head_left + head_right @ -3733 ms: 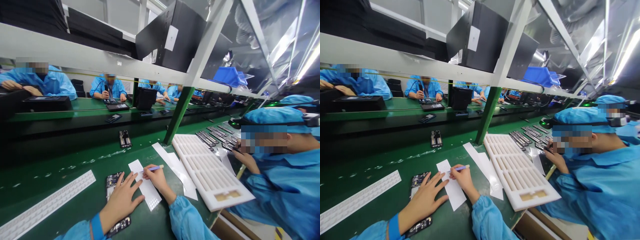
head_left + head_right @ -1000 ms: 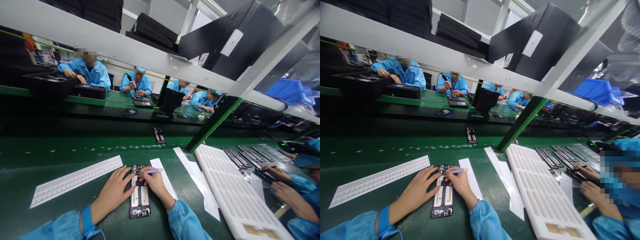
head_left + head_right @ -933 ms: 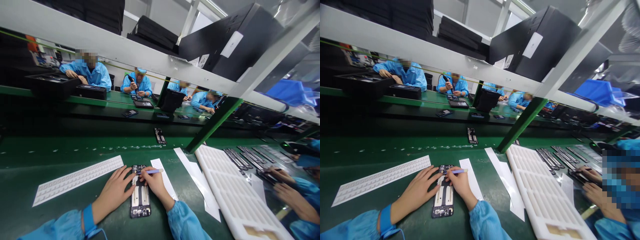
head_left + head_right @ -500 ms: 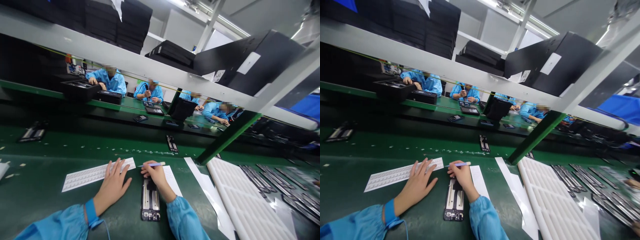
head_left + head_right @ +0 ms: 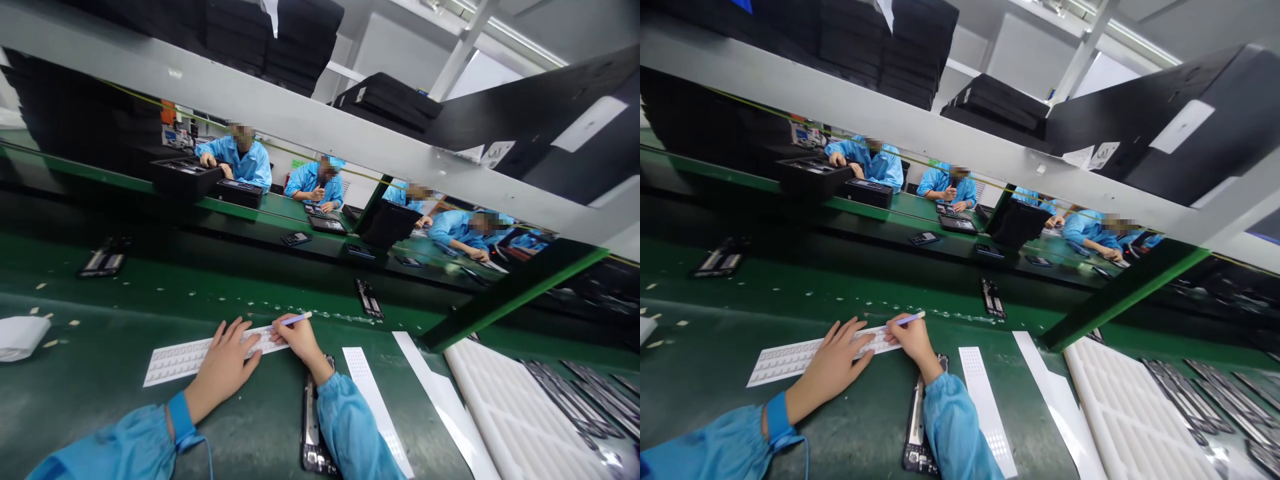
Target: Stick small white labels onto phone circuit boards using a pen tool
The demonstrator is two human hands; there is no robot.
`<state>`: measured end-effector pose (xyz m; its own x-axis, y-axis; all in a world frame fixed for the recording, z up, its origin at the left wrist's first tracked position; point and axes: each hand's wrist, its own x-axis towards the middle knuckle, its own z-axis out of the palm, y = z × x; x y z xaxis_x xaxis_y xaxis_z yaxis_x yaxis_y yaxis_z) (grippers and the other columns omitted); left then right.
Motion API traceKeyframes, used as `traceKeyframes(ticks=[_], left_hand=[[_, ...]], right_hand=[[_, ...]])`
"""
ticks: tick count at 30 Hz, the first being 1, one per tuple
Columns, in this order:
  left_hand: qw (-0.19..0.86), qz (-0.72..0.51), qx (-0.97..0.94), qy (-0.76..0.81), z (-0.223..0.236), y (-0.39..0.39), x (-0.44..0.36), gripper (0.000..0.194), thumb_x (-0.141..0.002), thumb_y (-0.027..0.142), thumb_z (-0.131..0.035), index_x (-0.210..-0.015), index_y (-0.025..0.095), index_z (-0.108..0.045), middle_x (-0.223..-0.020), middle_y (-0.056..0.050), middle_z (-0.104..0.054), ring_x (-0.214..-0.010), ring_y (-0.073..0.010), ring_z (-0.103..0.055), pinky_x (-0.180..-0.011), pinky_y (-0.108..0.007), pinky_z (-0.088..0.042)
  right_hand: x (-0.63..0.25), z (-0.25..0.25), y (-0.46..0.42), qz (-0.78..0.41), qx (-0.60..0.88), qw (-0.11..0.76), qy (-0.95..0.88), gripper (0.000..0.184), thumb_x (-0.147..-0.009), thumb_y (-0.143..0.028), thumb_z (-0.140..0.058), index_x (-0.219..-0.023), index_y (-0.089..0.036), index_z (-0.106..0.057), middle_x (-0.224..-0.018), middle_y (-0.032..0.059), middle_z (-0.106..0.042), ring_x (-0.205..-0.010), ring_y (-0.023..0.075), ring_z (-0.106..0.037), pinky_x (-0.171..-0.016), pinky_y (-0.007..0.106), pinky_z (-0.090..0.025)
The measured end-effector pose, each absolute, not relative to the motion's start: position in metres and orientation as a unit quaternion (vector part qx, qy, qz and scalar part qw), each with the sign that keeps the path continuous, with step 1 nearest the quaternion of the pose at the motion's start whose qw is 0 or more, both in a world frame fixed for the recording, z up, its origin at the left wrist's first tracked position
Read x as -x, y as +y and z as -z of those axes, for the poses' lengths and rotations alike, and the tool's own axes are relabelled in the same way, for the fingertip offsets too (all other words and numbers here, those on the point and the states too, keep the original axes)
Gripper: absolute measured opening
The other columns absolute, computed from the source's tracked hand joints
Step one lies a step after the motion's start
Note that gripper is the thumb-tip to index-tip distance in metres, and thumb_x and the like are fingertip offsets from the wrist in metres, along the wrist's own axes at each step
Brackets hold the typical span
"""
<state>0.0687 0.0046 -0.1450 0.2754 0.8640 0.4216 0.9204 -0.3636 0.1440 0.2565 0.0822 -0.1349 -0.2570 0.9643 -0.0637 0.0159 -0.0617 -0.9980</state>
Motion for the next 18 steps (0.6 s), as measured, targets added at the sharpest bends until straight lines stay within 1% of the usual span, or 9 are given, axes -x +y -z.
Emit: traceKeyframes(ticks=[6,11,15,18], left_hand=[[0.061,0.219,0.795,-0.563,0.147,0.005,-0.068,0.031,-0.095,0.040,-0.046,-0.116,0.029,-0.066,-0.132,-0.009,-0.057,-0.133,-0.0327,-0.043,-0.111,-0.059,-0.031],[0.058,0.213,0.796,-0.564,0.144,0.004,-0.067,0.031,-0.094,0.040,-0.046,-0.117,0.029,-0.066,-0.132,-0.008,-0.057,-0.133,-0.0323,-0.044,-0.112,-0.059,-0.031],[0.061,0.214,0.794,-0.567,0.142,0.004,-0.068,0.030,-0.094,0.039,-0.047,-0.116,0.029,-0.066,-0.132,-0.008,-0.057,-0.132,-0.0318,-0.044,-0.112,-0.058,-0.031],[0.070,0.223,0.791,-0.566,0.142,0.003,-0.069,0.029,-0.093,0.038,-0.048,-0.113,0.029,-0.067,-0.130,-0.008,-0.058,-0.131,-0.0318,-0.046,-0.111,-0.057,-0.032]], right_hand=[[-0.256,0.133,0.083,-0.584,0.439,0.403,-0.552,0.039,-0.065,-0.049,-0.082,-0.076,-0.014,-0.069,-0.065,0.0052,-0.072,-0.056,0.0166,-0.070,-0.052,0.022,-0.053],[-0.256,0.132,0.081,-0.595,0.438,0.413,-0.533,0.040,-0.064,-0.049,-0.082,-0.075,-0.014,-0.069,-0.065,0.0054,-0.072,-0.055,0.0167,-0.069,-0.052,0.023,-0.054],[-0.256,0.130,0.081,-0.612,0.432,0.414,-0.518,0.043,-0.060,-0.051,-0.084,-0.075,-0.013,-0.069,-0.065,0.0061,-0.072,-0.054,0.0162,-0.069,-0.051,0.022,-0.054],[-0.256,0.123,0.081,-0.622,0.430,0.418,-0.503,0.047,-0.056,-0.052,-0.086,-0.076,-0.013,-0.070,-0.065,0.0070,-0.073,-0.053,0.0174,-0.069,-0.051,0.024,-0.055]])
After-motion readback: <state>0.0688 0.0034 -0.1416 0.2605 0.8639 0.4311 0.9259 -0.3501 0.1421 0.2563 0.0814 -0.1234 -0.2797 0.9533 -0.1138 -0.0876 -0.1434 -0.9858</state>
